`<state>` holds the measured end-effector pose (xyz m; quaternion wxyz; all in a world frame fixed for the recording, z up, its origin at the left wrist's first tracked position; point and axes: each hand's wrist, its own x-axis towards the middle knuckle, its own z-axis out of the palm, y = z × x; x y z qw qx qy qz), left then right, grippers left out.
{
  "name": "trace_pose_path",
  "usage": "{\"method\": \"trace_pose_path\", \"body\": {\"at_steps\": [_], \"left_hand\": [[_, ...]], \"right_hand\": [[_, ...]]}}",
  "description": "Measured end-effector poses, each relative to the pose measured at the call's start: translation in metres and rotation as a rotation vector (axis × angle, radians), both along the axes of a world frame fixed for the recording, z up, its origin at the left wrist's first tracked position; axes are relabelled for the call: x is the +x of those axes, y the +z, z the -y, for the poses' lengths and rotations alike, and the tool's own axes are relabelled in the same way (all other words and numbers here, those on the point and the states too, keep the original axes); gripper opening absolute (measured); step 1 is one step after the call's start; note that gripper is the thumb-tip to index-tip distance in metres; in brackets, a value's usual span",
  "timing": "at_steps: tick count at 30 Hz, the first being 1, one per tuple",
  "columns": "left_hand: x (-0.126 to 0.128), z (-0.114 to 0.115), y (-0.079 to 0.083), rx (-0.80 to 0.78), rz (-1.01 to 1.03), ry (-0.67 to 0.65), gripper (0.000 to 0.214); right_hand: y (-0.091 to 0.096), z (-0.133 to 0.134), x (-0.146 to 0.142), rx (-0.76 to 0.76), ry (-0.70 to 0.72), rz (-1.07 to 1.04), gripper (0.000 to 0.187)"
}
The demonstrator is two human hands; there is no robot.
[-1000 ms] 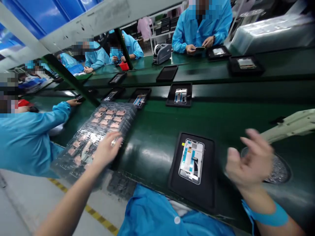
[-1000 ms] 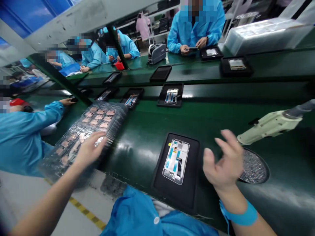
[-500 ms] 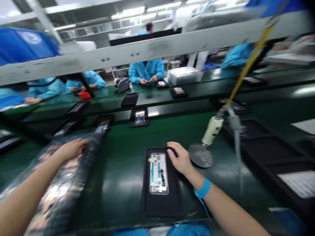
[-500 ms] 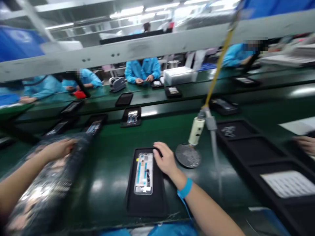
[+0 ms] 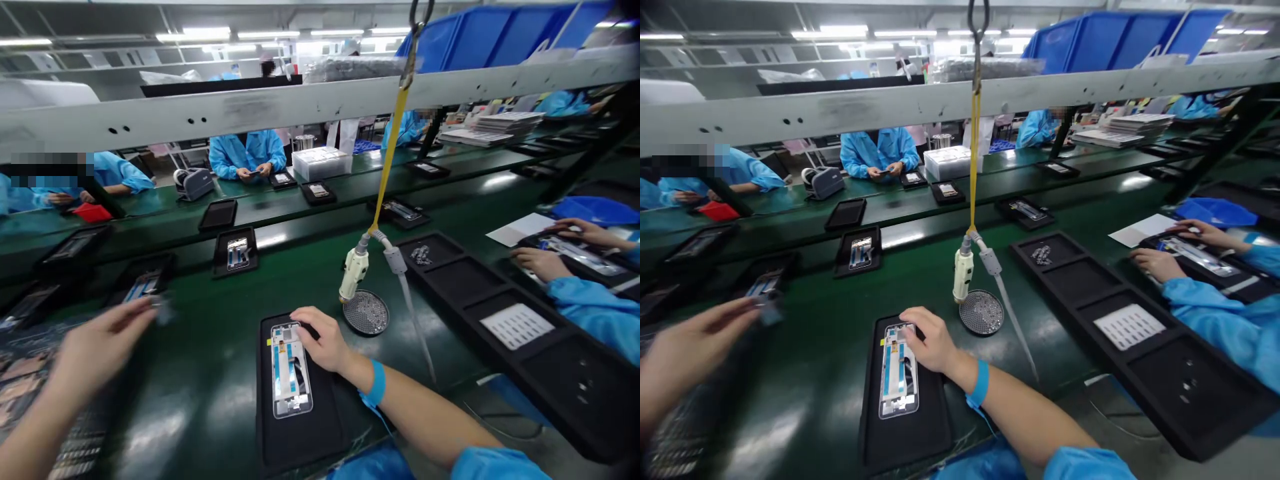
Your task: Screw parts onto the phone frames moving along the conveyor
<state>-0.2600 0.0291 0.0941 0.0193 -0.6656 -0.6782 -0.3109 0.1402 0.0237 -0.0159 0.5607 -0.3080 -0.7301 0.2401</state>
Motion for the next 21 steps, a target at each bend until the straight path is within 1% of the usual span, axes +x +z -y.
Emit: {"method": "trace_pose_path", "body": {"at_steps": [1, 3, 4, 5, 6, 7, 8, 9, 10, 13, 16, 18, 21], "left_hand": [[0.041, 0.005, -0.007, -0.030, 0.068, -0.033, 0.037], [0.117, 0.016, -0.025, -0.071, 0.257, -0.270, 0.033], [0.149, 0.021, -0.037, -0.108, 0.332, -0.375, 0.029], [0.173, 0.024, -0.048, -0.121, 0.394, -0.451, 0.026], [0.191, 0.025, -0.059, -0.119, 0.433, -0.505, 0.023], [0.203, 0.025, -0.070, -0.111, 0.451, -0.540, 0.022], [0.208, 0.024, -0.079, -0.087, 0.443, -0.565, 0.021], [0.208, 0.021, -0.087, -0.057, 0.413, -0.579, 0.021], [0.204, 0.018, -0.094, -0.029, 0.375, -0.582, 0.021], [0.183, 0.013, -0.113, -0.003, 0.284, -0.539, 0.021], [0.166, 0.017, -0.129, -0.069, 0.222, -0.507, 0.023], [0.164, 0.022, -0.136, -0.111, 0.159, -0.539, 0.026], [0.167, 0.026, -0.140, -0.148, 0.096, -0.598, 0.031]], "right_hand": [[-0.001, 0.002, -0.001, -0.034, 0.048, 0.016, 0.026], [-0.003, 0.004, -0.004, -0.104, 0.148, 0.032, 0.041], [-0.005, 0.005, -0.004, -0.137, 0.184, 0.035, 0.049], [-0.006, 0.005, -0.004, -0.168, 0.204, 0.040, 0.053], [-0.007, 0.005, -0.004, -0.197, 0.202, 0.045, 0.051], [-0.007, 0.005, -0.004, -0.224, 0.186, 0.054, 0.043], [-0.008, 0.004, -0.003, -0.252, 0.153, 0.065, 0.033], [-0.008, 0.003, -0.002, -0.277, 0.114, 0.074, 0.023], [-0.009, 0.002, -0.001, -0.303, 0.076, 0.078, 0.018], [-0.013, -0.004, 0.002, -0.381, 0.000, 0.070, 0.020], [-0.017, -0.009, 0.005, -0.383, -0.016, 0.101, 0.024], [-0.017, -0.009, 0.007, -0.360, -0.028, 0.144, 0.024], [-0.015, -0.007, 0.008, -0.362, -0.039, 0.191, 0.025]]}}
